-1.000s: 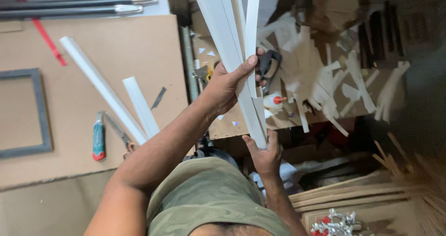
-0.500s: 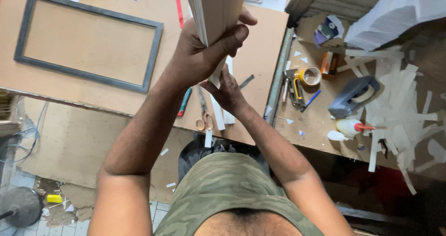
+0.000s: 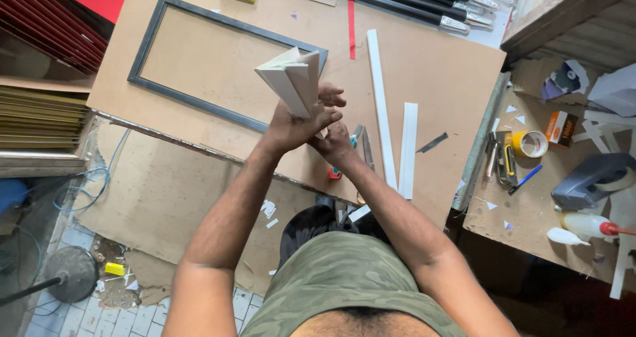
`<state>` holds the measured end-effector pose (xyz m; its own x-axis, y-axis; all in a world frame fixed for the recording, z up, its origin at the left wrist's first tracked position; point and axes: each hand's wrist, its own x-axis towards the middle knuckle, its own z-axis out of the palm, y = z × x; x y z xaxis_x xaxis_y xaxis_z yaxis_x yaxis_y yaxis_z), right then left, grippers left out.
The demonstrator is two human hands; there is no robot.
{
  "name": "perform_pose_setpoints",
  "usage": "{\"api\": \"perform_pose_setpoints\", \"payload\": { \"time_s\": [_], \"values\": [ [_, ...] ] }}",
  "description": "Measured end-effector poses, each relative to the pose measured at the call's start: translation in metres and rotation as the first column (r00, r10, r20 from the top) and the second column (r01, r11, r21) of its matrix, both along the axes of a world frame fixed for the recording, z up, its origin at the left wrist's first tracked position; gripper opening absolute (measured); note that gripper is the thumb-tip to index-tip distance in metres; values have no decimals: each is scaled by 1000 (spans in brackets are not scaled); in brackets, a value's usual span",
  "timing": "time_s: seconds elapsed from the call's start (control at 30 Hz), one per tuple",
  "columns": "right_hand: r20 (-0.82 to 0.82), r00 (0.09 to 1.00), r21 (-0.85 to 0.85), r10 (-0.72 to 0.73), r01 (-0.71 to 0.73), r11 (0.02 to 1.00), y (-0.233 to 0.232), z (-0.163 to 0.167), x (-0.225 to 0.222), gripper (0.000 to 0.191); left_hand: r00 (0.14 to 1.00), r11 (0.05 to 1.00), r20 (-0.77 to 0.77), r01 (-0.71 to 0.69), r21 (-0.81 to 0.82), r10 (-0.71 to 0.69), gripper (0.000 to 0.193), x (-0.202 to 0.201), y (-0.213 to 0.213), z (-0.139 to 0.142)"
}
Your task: The person cuts a long white foam strip into small pieces with a utility knife, holding each section against the workbench edge and slicing repeatedly, then gathers the cut pieces and trims one further by hand. The cut pieces accumulate on the workbench beside a picture frame.
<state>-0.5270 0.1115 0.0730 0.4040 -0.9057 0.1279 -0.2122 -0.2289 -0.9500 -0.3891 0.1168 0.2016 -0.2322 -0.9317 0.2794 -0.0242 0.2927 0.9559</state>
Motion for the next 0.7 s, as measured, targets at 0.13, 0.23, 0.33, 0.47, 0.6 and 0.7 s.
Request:
{"api": "perform_pose_setpoints", "payload": {
  "time_s": [0.13,0.23,0.33,0.47,0.6,0.7],
  "values": [
    [32,997,25,67,-68,997,0,-3,14,46,986,951,106,-150,272,126,17,11,-1,-30],
    [200,977,-220,74,-29,975,3,-6,20,38,991,994,77,-113,0,113,18,17,-1,-34],
    [154,988,55,21,-30,998,6,-11,20,17,994,996,-104,25,91,-15,27,23,2,-28],
    [-3,1000,-190,-19,18,982,5,-9,17,34,970,995,-237,30,-94,-51,31,29,-1,-16],
    [67,997,-23,-44,46,999,6,-3,19,36,913,1000,-408,2,-23,-11,36,34,-5,-4],
    [16,998,62,-67,66,996,5,-2,20,33,855,995,-515,-93,-41,59,40,46,-6,16]
  ]
}}
